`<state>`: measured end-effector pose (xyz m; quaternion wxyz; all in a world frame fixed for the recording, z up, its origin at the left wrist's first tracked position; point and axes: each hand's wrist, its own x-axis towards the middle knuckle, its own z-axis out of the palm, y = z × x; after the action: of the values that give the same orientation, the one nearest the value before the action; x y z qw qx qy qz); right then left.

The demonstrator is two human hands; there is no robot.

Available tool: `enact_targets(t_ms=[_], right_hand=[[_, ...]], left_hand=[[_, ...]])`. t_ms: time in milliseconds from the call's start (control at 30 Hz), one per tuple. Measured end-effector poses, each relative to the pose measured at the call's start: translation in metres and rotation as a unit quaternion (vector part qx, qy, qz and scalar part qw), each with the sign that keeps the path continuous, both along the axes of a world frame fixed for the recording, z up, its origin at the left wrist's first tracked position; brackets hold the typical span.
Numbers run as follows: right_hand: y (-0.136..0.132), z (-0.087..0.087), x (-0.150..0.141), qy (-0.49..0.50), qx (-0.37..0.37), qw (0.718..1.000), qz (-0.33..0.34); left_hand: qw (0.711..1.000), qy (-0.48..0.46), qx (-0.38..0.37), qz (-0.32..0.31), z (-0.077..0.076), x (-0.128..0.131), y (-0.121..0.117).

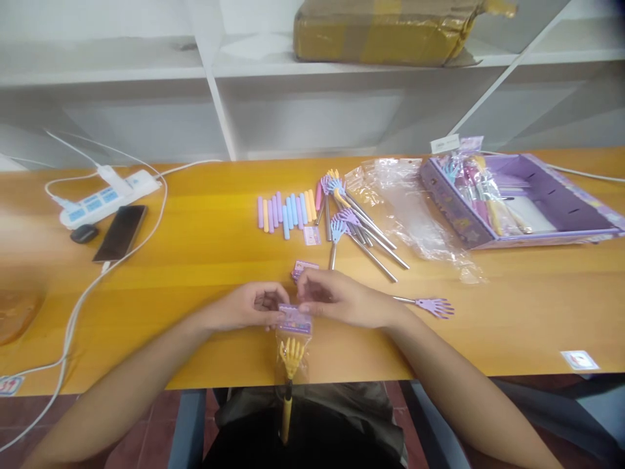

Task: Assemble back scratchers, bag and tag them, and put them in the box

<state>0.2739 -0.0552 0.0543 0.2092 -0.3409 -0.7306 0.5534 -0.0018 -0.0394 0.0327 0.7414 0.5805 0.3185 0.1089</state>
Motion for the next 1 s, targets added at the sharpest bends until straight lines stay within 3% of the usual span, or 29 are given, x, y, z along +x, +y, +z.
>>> enact_targets(t_ms=[200, 400, 667, 833, 900, 1000], right_hand=[[-0.005, -0.001, -0.009, -0.058, -0.014, 0.994, 0.092], [-0.008, -0.001, -0.016, -0.033, -0.038, 0.992, 0.114], [-0.009, -0.001, -0.02, -0.05, -0.016, 0.991, 0.123], [-0.008, -0.002, -0.016, -0.063, 0.007, 0.989, 0.136], [-0.005, 0.002, -0.01, -0.076, 0.022, 0.987, 0.137], [-0.002, 0.013, 0.0, -0.102, 0.001, 0.981, 0.164]], left_hand=[[1.0, -0.002, -0.011, -0.022, -0.004, -0.001, -0.001], [0.999, -0.002, 0.009, -0.038, -0.003, 0.001, -0.003], [0.984, 0.042, 0.122, -0.125, -0.001, 0.0, -0.001], [0.97, 0.063, 0.202, -0.123, 0.0, 0.0, 0.001], [0.971, 0.065, 0.193, -0.128, 0.001, 0.0, 0.0], [0.975, 0.056, 0.121, -0.178, 0.0, -0.002, -0.004]])
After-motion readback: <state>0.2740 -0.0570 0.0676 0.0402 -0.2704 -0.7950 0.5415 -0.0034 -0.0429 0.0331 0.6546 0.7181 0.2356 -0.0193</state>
